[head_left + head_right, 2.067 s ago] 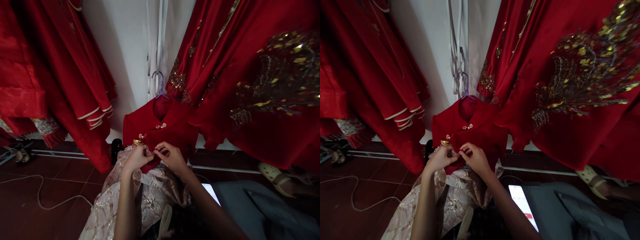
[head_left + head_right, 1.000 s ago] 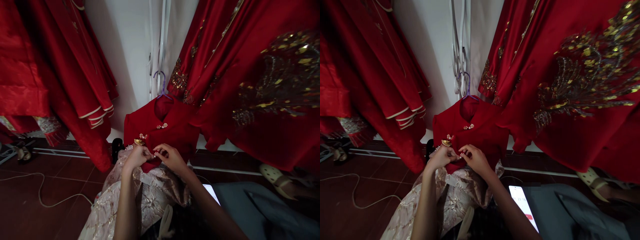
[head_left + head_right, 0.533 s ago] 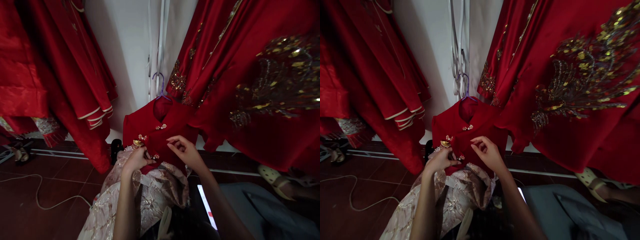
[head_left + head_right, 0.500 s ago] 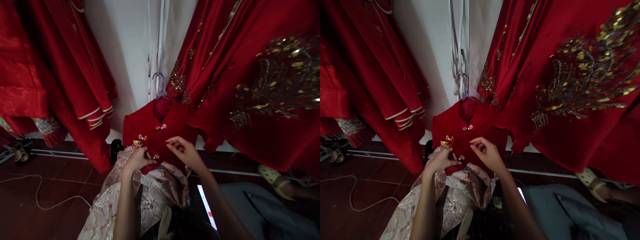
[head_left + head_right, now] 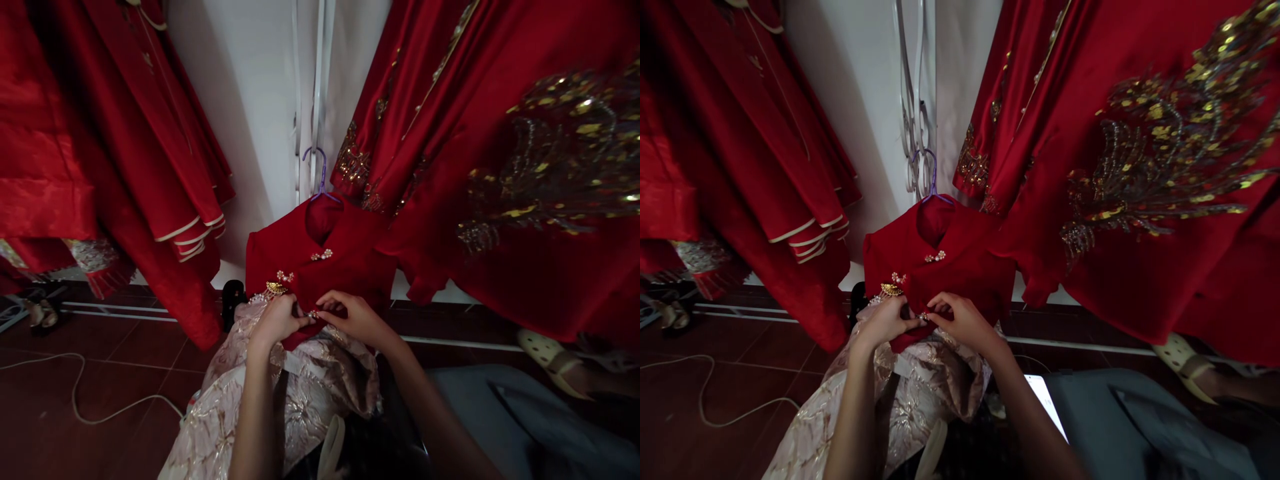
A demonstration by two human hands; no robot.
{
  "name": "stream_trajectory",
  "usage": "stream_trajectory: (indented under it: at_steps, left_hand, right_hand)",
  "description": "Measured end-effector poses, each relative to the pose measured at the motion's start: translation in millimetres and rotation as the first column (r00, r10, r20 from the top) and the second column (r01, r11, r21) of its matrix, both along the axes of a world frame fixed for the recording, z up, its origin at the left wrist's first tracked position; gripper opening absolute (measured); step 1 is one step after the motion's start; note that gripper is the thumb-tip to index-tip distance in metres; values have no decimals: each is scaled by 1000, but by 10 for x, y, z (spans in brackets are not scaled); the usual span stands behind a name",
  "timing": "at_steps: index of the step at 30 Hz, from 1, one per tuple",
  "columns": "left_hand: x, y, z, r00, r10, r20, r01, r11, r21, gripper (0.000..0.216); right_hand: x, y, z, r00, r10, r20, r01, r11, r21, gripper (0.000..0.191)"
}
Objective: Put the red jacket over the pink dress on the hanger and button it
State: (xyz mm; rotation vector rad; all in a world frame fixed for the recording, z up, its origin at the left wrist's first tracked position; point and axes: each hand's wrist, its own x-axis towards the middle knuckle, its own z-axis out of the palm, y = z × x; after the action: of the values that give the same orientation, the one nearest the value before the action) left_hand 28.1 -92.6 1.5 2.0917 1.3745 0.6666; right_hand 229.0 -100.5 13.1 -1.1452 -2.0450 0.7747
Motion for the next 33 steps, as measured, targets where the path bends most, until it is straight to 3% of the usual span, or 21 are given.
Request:
stream_trajectory:
  at_steps: [4,13,21,33]
  left_hand:
    - [16,-10,58,1000,6,27,-7,999,54,24]
    - [14,-60,113,997,-18,68,15,999,42,34]
    - [-2,-72,168,998,-18,63,15,999,46,36]
    - [-50,15,49,970,-11,242,25,998,-55,35]
  right_hand:
    - [-33,1,-21,1000,2,14,-2,1000,5,17]
    - [-48,16,-36,1000,6,-15,-7,997,-74,16]
    - [-104,-19,-33,999,30,10,-30,999,-30,13]
    - [-154,-9,-110,1000,22,-8,-22,1000,-17,11]
